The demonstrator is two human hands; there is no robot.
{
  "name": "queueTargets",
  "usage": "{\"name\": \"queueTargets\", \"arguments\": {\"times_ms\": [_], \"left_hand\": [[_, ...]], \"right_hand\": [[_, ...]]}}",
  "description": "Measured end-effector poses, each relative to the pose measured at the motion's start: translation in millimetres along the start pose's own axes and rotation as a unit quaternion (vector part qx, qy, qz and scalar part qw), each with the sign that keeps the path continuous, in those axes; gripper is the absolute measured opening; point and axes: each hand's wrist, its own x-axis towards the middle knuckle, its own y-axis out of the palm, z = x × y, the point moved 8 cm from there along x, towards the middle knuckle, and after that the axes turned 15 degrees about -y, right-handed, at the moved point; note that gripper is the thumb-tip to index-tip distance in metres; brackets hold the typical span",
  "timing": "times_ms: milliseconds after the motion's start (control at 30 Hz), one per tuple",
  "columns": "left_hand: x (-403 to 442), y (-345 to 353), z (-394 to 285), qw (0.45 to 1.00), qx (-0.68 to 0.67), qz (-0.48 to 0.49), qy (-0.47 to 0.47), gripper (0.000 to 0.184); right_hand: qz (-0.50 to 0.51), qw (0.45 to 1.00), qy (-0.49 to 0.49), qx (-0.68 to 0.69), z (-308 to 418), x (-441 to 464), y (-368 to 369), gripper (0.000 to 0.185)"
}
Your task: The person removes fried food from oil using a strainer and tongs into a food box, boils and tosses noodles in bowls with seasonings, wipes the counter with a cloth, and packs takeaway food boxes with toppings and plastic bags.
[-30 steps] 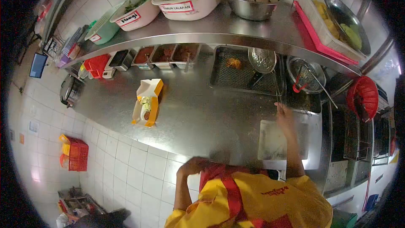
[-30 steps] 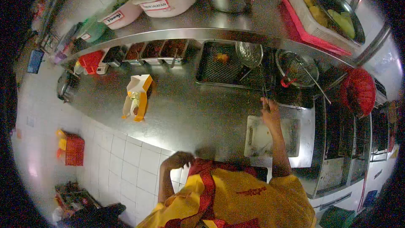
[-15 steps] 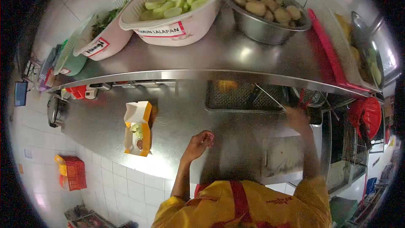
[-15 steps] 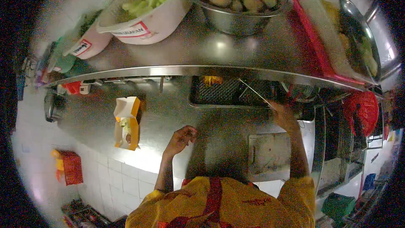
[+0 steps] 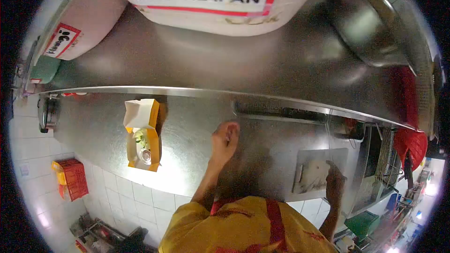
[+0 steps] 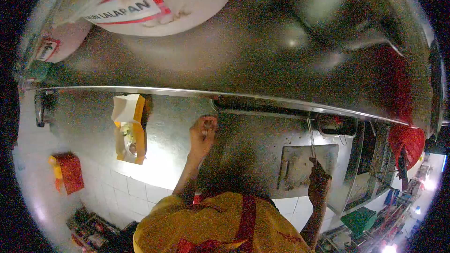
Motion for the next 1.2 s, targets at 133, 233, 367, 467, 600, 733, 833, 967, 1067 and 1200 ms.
{"name": "queueTargets", "arguments": {"times_ms": [133, 233, 367, 467, 600, 733, 833, 967, 1067, 1200], "left_hand": [[14.5, -2.8, -52.7, 0.966, 0.13, -0.145, 0.172, 0.014], [40.7, 3.8, -45.8, 0.941, 0.227, -0.177, 0.175, 0.016], [75.9, 29.9, -26.5, 0.908, 0.415, -0.061, 0.022, 0.021], [92.2, 47.1, -11.7, 0.873, 0.476, -0.064, 0.079, 0.024], [104.7, 54.0, 4.3, 0.91, 0.334, -0.196, 0.145, 0.026], [124.3, 64.4, 22.4, 0.91, 0.354, -0.177, 0.127, 0.04], [128.2, 69.1, 27.1, 0.897, 0.385, -0.175, 0.13, 0.038], [116.2, 58.0, -4.1, 0.879, 0.284, -0.257, 0.283, 0.027], [116.9, 61.4, -1.1, 0.882, 0.31, -0.231, 0.268, 0.027], [108.6, 72.8, -10.7, 0.883, 0.399, -0.18, 0.168, 0.025]], "right_hand": [[-0.052, 0.997, 0.028, 0.055, -0.6, -16.1, 2.3, 0.031], [-0.084, 0.981, 0.083, 0.154, -16.4, -26.6, 7.0, 0.03], [-0.063, 0.991, 0.09, 0.074, -11.6, -29.2, 2.5, 0.03], [-0.09, 0.978, 0.111, 0.153, -24.0, -32.0, 9.7, 0.031], [-0.073, 0.979, 0.113, 0.154, -15.1, -24.6, 10.2, 0.034], [-0.034, 0.996, 0.057, 0.054, -0.6, -13.2, 11.9, 0.033], [-0.02, 0.985, 0.115, 0.125, -1.9, -13.5, 17.3, 0.03], [-0.047, 0.994, 0.06, 0.076, -0.6, -13.6, 13.7, 0.027], [-0.037, 0.992, 0.09, 0.085, -15.3, -18.8, 17.6, 0.026], [-0.018, 0.982, 0.139, 0.124, -21.9, -19.0, 25.0, 0.028]]}}
